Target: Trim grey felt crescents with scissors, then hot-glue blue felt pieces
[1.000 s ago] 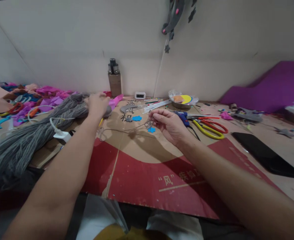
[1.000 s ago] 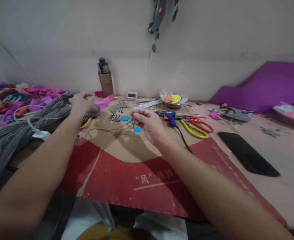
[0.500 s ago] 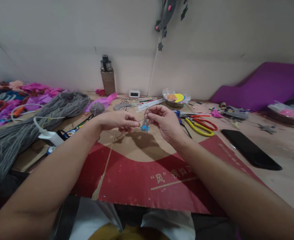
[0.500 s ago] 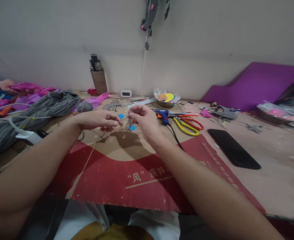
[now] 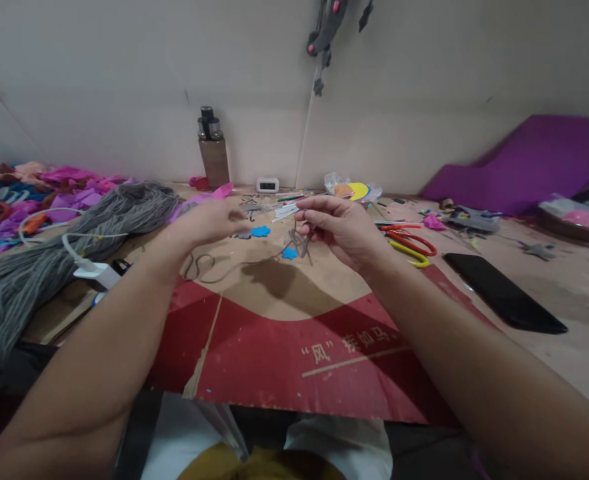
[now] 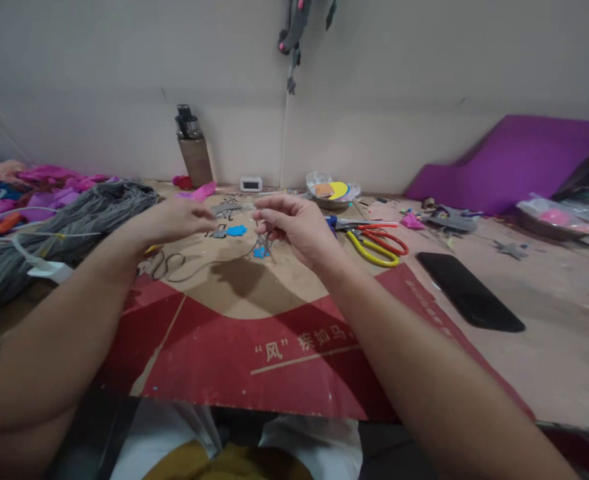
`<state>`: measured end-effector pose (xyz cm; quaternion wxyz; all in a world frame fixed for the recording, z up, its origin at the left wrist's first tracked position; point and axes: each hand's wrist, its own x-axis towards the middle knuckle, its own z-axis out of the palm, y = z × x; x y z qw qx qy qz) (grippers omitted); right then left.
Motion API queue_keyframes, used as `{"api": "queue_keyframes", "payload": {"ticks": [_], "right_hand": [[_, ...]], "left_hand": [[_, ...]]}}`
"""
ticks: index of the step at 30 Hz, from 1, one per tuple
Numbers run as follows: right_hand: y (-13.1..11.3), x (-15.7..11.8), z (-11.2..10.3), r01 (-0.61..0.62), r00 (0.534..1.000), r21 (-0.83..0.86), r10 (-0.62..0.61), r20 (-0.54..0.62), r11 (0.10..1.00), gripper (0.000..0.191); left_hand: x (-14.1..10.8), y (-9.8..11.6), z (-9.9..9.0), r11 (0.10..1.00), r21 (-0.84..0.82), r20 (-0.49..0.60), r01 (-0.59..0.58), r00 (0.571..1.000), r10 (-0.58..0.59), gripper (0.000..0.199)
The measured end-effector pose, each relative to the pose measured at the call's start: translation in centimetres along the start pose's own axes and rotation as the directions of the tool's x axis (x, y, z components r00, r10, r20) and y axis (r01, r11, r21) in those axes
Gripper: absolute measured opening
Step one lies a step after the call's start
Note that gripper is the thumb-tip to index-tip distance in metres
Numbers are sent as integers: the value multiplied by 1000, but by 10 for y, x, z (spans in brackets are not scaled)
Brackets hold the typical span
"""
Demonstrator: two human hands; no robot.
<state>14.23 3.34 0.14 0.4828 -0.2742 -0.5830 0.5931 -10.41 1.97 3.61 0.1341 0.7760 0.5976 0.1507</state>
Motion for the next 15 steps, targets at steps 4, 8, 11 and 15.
{"api": "queue_keyframes", "payload": {"ticks": [4,8,11,15], "right_hand": [[-1,-6,10,45,997,-147,-36,65,988,21],[0,-2,0,82,995,-384,-100,-27,920,19],[1,3,-14,127,984,-674,-176,-5,728,17],[6,9,-29,279,944,-928,-248,218,246,21]], "left_hand": [[2,37,31,681,-725,-38,-106,993,115,60],[-2,42,41,641,-762,231,94,964,132,45],[-2,30,31,722,-681,262,124,962,81,30],[-4,12,9,853,-482,388,203,922,0,24]]}}
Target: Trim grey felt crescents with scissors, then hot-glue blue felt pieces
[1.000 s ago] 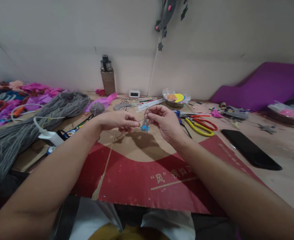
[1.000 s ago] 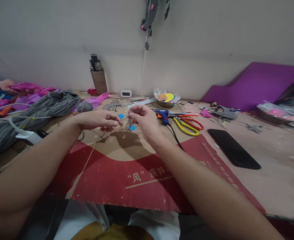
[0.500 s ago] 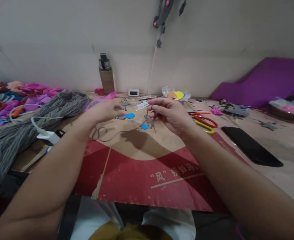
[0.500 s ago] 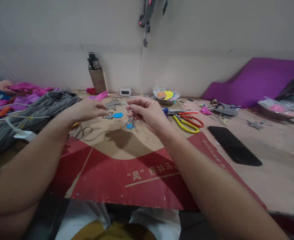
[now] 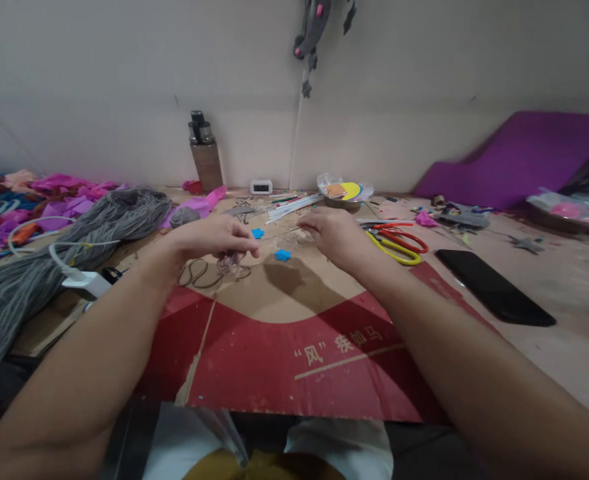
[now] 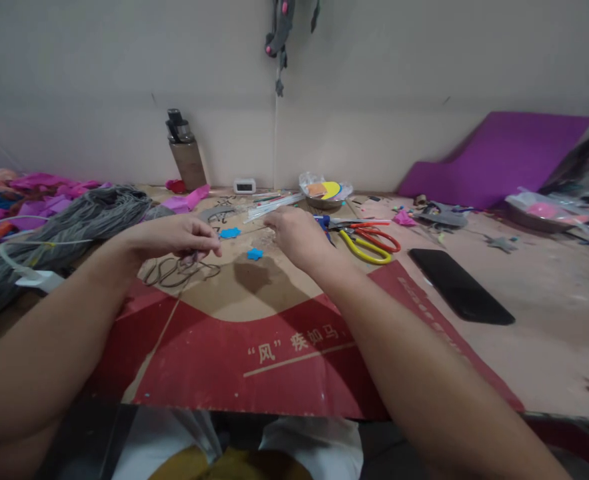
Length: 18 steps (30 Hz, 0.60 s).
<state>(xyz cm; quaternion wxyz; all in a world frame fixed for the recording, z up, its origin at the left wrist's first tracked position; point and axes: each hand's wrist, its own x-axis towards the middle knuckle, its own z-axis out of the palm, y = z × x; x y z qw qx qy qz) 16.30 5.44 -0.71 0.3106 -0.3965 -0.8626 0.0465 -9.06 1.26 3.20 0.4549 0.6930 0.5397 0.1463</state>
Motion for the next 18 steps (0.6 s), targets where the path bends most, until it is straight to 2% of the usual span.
{"api": "queue_keyframes", "payload": {"ticks": [1,3,5,6,7,8,10,11,12,13,14,16,17,18], "right_hand": [[3,0,-1,9,1000,-75,-9,1,997,23],[7,1,-5,-46,997,-144,37,-64,989,23],[10,2,-12,-127,974,-102,105,-203,987,21],[10,2,-16,-157,951,-43,140,-275,987,20],[9,3,-19,-175,926,35,177,-335,984,19],[8,3,-23,-180,903,122,213,-373,976,17],[3,4,-26,-159,893,288,262,-366,944,16],[-1,4,-26,-141,905,353,265,-333,925,15],[-5,5,-24,-124,924,403,254,-286,907,14],[-9,4,-22,-111,944,435,231,-235,894,14],[-14,4,-19,-95,960,452,203,-195,887,14],[-22,3,-15,-61,975,455,151,-164,888,13],[-24,2,-14,-44,975,454,138,-175,890,13],[-26,1,-14,-32,970,461,139,-201,887,12]], "left_hand": [[-4,-1,-5,999,37,64,29,997,-32,23],[-11,-1,-13,993,88,223,80,970,-98,25],[-17,-1,-18,984,161,371,77,919,-133,30],[-19,-1,-21,978,203,405,53,904,-134,31],[-20,0,-22,970,244,397,26,909,-124,32],[-19,0,-23,960,279,338,5,936,-103,32],[-14,0,-21,949,314,93,-2,995,-29,32],[-10,0,-18,955,297,-62,-2,998,22,33],[-4,0,-12,966,256,-187,-26,979,76,35],[1,1,-4,977,188,-300,-97,942,151,37],[7,2,6,977,92,-342,-194,915,214,40],[16,6,27,904,-183,-312,-387,895,320,44],[19,8,37,842,-316,-270,-436,893,361,45],[21,10,45,805,-414,-197,-424,905,376,45]]}}
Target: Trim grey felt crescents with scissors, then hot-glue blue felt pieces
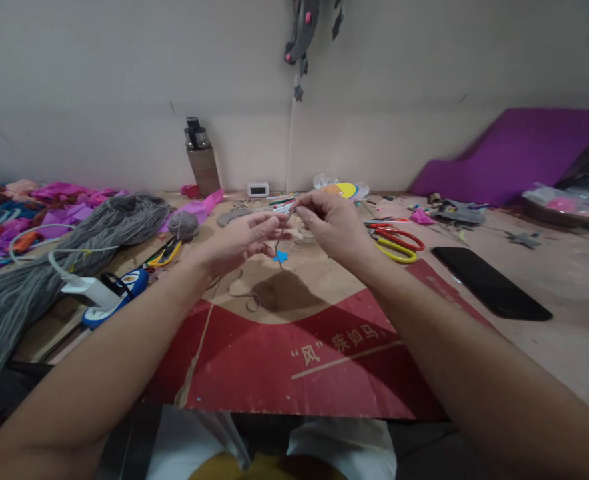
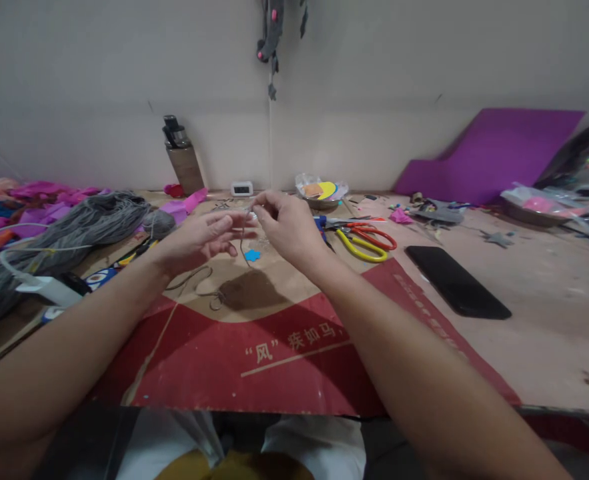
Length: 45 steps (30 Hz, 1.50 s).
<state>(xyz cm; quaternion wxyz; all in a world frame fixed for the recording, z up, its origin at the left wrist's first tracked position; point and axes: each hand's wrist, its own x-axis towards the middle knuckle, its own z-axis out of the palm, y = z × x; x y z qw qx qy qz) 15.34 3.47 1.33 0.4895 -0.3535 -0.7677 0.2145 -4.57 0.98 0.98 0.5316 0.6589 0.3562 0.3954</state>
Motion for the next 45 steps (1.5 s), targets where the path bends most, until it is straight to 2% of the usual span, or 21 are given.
{"api": "queue_keyframes", "payload": {"ticks": [3,6,8,10,11,13,14,15,17,19,20,21,23,24,27,30,32,35,38,41,45], "right_hand": [[-3,0,-5,-23,983,113,43,-177,993,13],[-4,5,-15,-62,928,303,166,-333,951,13],[-2,9,-22,-70,893,417,244,-379,906,9],[0,12,-29,-58,863,490,290,-413,870,6],[2,13,-32,-48,856,506,296,-423,861,7],[5,15,-37,-35,871,496,270,-411,868,12],[5,15,-38,-43,891,483,252,-378,875,16],[5,15,-38,-63,911,477,246,-331,877,18],[1,13,-34,-152,939,496,282,-199,855,17],[-4,10,-25,-294,933,524,359,-24,799,12],[-7,8,-19,-365,918,519,390,65,773,10],[-10,6,-13,-424,901,499,409,145,756,9],[-12,1,-2,-483,875,428,416,247,764,6],[-11,-1,3,-480,875,384,400,273,788,5],[-8,-7,14,-375,905,244,297,304,894,5],[-5,-11,17,-242,931,155,185,313,958,5],[-3,-12,17,-190,940,108,149,308,976,6],[-2,-12,14,-153,935,58,125,332,987,11],[-1,-10,10,-129,922,23,111,370,991,12],[-1,-8,8,-113,935,-40,119,333,993,11],[-2,-6,10,-127,961,-9,126,246,992,12]], "left_hand": [[-1,-2,7,987,-82,124,138,984,-127,32],[-5,1,-8,970,-37,96,240,967,-236,24],[-7,1,-19,935,72,126,348,927,-354,25],[-9,1,-25,863,229,214,450,842,-496,26],[-10,1,-26,820,300,270,487,781,-563,27],[-13,6,-24,747,408,345,525,669,-658,28],[-14,10,-22,729,436,344,527,651,-677,28],[-15,16,-20,727,462,318,509,670,-671,28],[-16,28,-18,779,495,193,385,825,-531,29],[-15,36,-17,794,554,68,251,937,-343,31],[-13,37,-16,806,556,-33,201,975,-221,33],[-12,36,-14,825,542,-141,157,985,-95,35],[-9,30,-7,880,466,-295,90,954,59,38],[-7,25,-2,914,401,-319,54,944,84,39],[-5,11,14,996,83,-214,-26,976,43,40],[-5,1,25,991,-123,-58,57,996,-64,41],[-6,0,25,990,-70,-32,125,991,-127,40],[-9,4,19,980,107,-23,170,985,-169,36],[-10,8,10,950,254,-124,184,980,-157,34],[-10,7,2,921,339,-224,193,967,-120,32],[-11,2,-2,904,373,-235,207,964,-123,32]]}}
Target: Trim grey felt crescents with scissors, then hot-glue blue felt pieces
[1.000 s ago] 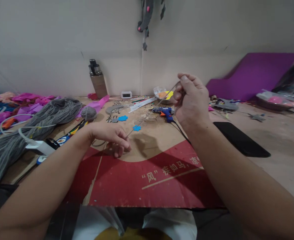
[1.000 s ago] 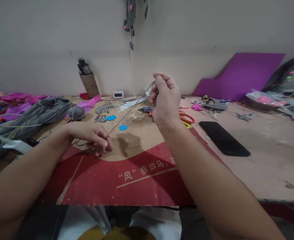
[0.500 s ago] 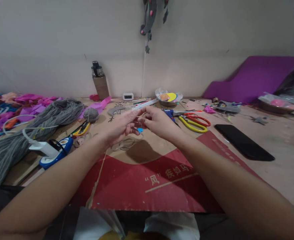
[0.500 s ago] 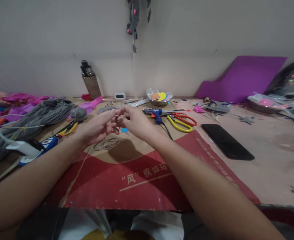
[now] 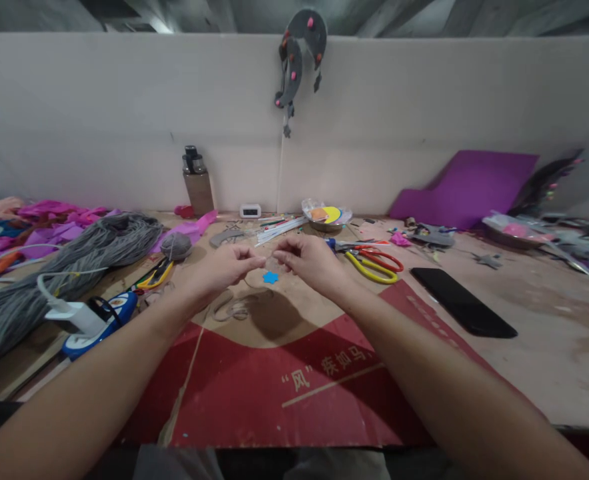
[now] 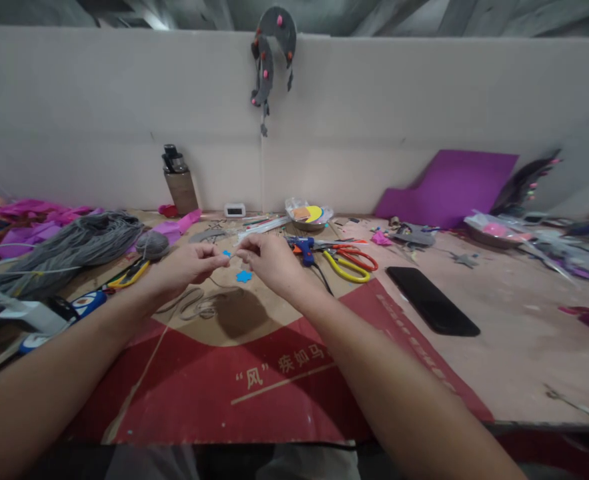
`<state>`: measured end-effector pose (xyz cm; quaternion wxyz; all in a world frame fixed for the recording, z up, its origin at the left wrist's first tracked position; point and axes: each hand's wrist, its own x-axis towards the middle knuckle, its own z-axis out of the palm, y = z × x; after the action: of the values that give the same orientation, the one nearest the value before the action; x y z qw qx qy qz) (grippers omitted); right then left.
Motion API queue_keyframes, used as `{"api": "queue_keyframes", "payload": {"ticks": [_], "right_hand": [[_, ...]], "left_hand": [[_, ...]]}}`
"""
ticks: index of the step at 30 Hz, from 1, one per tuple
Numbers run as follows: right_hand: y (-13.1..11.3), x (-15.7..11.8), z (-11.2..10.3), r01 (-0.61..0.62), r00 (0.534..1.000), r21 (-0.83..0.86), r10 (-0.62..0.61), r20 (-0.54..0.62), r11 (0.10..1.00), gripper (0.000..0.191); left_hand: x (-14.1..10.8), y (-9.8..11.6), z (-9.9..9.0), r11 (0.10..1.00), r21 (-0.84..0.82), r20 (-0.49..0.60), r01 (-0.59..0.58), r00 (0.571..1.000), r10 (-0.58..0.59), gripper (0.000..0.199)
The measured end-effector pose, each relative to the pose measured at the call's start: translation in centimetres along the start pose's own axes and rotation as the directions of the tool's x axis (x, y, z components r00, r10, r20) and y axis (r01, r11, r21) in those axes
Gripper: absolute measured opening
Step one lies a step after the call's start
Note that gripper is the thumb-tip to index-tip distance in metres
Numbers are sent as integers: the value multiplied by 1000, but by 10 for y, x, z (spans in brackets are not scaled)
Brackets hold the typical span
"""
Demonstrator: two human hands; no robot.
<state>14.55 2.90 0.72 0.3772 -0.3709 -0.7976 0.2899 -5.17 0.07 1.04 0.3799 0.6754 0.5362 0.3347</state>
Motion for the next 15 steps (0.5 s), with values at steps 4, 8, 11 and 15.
{"api": "queue_keyframes", "payload": {"ticks": [4,8,11,15], "right_hand": [[2,4,5,11,998,26,-9,-56,1000,16],[1,7,12,40,999,-15,-41,-15,999,16],[-5,6,16,91,996,-136,-88,28,987,14],[-8,-2,14,126,992,-171,-125,18,977,13]], "left_hand": [[-3,4,3,995,96,22,-25,999,23,28],[-5,10,7,990,-124,-64,-72,996,64,33],[-5,8,13,902,-427,4,-59,998,67,35],[-3,-1,24,855,-518,18,-33,999,49,31]]}}
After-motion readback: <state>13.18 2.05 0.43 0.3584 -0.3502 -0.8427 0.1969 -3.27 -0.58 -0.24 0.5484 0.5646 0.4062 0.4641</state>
